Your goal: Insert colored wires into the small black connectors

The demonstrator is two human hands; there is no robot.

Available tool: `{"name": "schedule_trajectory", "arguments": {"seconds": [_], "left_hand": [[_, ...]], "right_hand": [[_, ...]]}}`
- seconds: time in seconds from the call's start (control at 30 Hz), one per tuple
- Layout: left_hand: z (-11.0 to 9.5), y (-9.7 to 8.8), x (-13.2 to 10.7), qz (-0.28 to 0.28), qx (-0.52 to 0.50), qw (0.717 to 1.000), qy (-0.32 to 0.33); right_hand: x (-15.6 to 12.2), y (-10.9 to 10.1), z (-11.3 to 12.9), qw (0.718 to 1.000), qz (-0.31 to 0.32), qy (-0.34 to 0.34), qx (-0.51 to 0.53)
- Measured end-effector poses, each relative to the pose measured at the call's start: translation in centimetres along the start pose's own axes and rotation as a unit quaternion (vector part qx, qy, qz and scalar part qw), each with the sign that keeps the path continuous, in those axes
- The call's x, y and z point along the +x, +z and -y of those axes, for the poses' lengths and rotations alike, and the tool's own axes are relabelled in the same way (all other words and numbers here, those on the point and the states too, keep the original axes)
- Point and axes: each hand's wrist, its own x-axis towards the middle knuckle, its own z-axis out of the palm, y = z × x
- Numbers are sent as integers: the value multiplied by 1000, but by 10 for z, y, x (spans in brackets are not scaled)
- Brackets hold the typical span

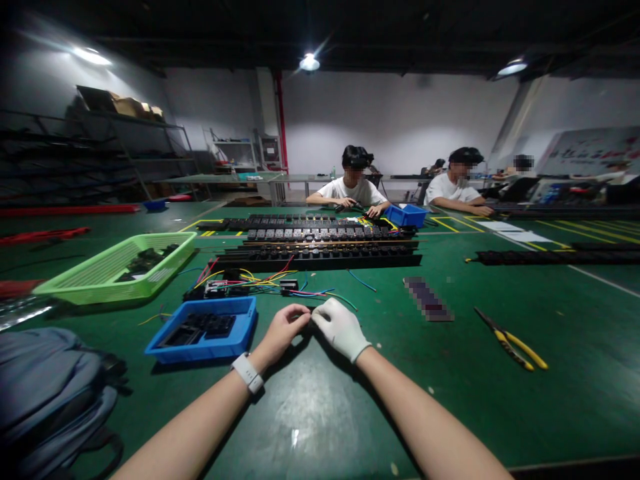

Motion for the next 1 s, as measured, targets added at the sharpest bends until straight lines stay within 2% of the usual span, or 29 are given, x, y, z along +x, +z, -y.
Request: {"name": "schedule_trajectory", "arguments": {"seconds": [1.0], "left_hand": [[1,0,1,-1,7,1000,-1]], "right_hand": [[0,-1,-1,1000,4,0,8]]}}
